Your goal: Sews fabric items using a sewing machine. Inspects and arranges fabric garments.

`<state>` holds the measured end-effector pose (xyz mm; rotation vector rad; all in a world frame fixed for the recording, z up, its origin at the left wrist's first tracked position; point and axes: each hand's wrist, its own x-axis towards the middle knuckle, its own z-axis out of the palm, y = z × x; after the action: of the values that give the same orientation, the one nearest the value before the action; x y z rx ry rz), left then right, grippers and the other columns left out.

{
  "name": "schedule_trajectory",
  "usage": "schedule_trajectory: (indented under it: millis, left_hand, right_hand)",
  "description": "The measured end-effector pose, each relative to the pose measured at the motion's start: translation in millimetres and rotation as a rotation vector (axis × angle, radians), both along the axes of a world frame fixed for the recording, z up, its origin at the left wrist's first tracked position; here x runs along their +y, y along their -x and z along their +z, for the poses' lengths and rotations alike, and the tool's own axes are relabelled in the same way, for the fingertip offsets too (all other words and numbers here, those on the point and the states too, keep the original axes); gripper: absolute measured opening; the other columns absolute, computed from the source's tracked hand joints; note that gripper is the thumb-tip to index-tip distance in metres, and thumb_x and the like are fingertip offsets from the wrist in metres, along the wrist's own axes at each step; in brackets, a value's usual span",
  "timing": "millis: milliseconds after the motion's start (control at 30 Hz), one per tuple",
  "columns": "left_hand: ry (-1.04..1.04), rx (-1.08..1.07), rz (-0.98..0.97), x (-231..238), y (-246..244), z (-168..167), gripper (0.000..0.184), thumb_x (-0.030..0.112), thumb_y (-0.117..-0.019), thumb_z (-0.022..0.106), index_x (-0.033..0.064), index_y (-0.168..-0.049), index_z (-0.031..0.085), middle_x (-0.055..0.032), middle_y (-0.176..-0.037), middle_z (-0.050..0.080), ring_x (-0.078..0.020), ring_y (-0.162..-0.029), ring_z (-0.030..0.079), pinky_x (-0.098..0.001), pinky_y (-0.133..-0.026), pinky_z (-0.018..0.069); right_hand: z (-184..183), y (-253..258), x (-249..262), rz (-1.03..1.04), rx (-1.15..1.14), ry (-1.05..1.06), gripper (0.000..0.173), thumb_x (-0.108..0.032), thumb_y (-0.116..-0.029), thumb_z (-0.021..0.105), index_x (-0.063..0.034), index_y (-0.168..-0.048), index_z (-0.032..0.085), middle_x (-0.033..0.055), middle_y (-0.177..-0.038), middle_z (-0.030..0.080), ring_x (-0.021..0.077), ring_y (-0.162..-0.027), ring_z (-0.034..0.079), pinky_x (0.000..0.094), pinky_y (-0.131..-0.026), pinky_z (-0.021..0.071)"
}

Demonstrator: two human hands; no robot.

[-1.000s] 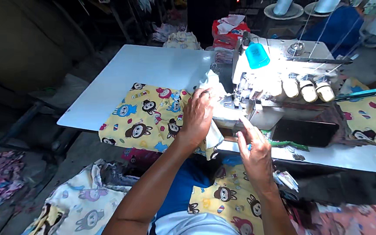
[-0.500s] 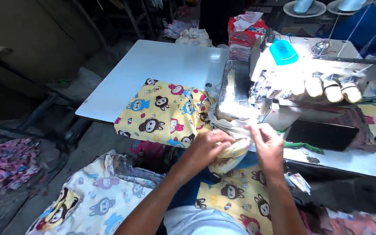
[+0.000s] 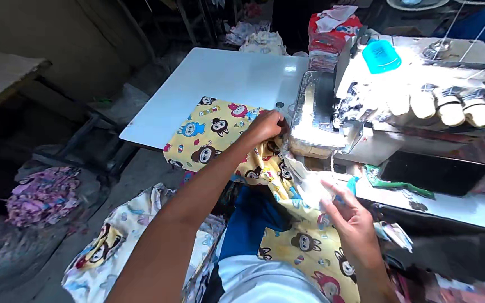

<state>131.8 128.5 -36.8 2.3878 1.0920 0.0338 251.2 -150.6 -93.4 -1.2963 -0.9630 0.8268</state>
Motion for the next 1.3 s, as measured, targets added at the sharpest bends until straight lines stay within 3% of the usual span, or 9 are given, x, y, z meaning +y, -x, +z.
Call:
schedule_trajectory:
  millis: [133,233,400,500,633,833,1000,1133,1300]
  left_hand:
    - [0.080,-0.145,0.091,12,-10,42,0.037,0.015,-0.1124,0.036,-0.0100,-0.134,0.053,-0.0282,-0.122,0.064,-0.0310,-0.099,0.073,-0.0444,-0.091,0.0595]
    - [0.073,-0.429,0.192,36,-13,79,0.042,0.018,-0.1132,0.034,-0.0106,-0.142,0.045,-0.0287,-0.134,0.058,-0.0312,-0.113,0.067,-0.0436,-0.099,0.0552]
    - [0.017,-1.187,0.406,73,41,119,0.027,0.013,-0.1115,0.038,-0.0064,-0.127,0.049,-0.0108,-0.104,0.063,-0.0118,-0.089,0.067,-0.0281,-0.083,0.0587]
    - [-0.234,-0.823,0.597,81,110,81,0.045,0.022,-0.1111,0.038,-0.0089,-0.143,0.046,-0.0251,-0.138,0.056,-0.0248,-0.122,0.059,-0.0378,-0.105,0.0483]
    - [-0.238,-0.502,0.644,23,160,15,0.049,0.024,-0.1115,0.033,-0.0109,-0.144,0.042,-0.0348,-0.144,0.048,-0.0460,-0.132,0.051,-0.0597,-0.107,0.0445]
    - [-0.236,0.010,0.373,4,161,-70,0.060,0.044,-0.1121,0.023,0.0129,-0.161,0.034,-0.0177,-0.170,0.020,-0.0416,-0.157,0.010,-0.0699,-0.121,0.0013]
    - [-0.315,-0.098,0.206,62,155,-77,0.056,0.041,-0.1119,0.024,0.0155,-0.158,0.042,-0.0126,-0.167,0.031,-0.0352,-0.157,0.020,-0.0639,-0.124,0.0064]
    - [-0.287,-0.489,0.405,50,156,-61,0.050,0.030,-0.1120,0.032,-0.0008,-0.145,0.053,-0.0228,-0.144,0.056,-0.0357,-0.136,0.053,-0.0522,-0.115,0.0397]
    - [-0.229,-0.327,0.582,-14,156,-31,0.055,0.044,-0.1025,0.058,-0.0056,-0.128,0.061,-0.0267,-0.117,0.064,-0.0417,-0.109,0.063,-0.0598,-0.095,0.0498]
  right_hand:
    - [-13,3,-17,0.168,0.054,0.107,0.055,-0.007,-0.0929,0.068,0.0039,-0.143,0.050,0.0102,-0.127,0.067,0.0092,-0.101,0.071,0.0221,-0.083,0.0606]
    - [-10,-4,-21,0.179,-0.140,0.128,0.031,-0.025,-0.0945,0.069,-0.0037,-0.117,0.067,-0.0028,-0.092,0.071,-0.0017,-0.074,0.065,0.0147,-0.064,0.0544]
    - [19,-7,-19,0.001,-0.253,-0.125,0.027,-0.027,-0.0937,0.071,-0.0044,-0.107,0.073,-0.0018,-0.102,0.071,-0.0019,-0.093,0.067,0.0151,-0.082,0.0569]
    - [20,11,-20,0.110,-0.437,-0.201,0.022,-0.024,-0.0955,0.069,-0.0026,-0.101,0.070,0.0025,-0.095,0.071,-0.0013,-0.088,0.066,0.0145,-0.079,0.0558]
    - [-5,43,-24,0.452,-0.551,-0.246,0.015,-0.019,-0.0980,0.067,-0.0044,-0.100,0.070,0.0064,-0.092,0.070,0.0086,-0.081,0.068,0.0200,-0.073,0.0572]
    - [-29,64,-13,0.702,-0.647,-0.211,0.013,-0.017,-0.0973,0.065,-0.0057,-0.099,0.071,0.0067,-0.086,0.069,0.0152,-0.074,0.068,0.0265,-0.066,0.0571]
    - [-34,74,-9,0.813,-0.700,-0.104,0.014,-0.016,-0.0966,0.065,-0.0064,-0.102,0.074,0.0072,-0.086,0.070,0.0190,-0.071,0.070,0.0340,-0.062,0.0585]
    - [-35,69,-8,1.018,-0.607,-0.004,0.018,-0.019,-0.0994,0.065,-0.0077,-0.108,0.075,0.0090,-0.095,0.072,0.0218,-0.080,0.072,0.0394,-0.071,0.0595]
    - [-23,48,24,0.600,-0.817,-0.040,0.016,-0.014,-0.0991,0.063,-0.0082,-0.106,0.075,0.0072,-0.105,0.072,0.0193,-0.091,0.072,0.0362,-0.079,0.0615]
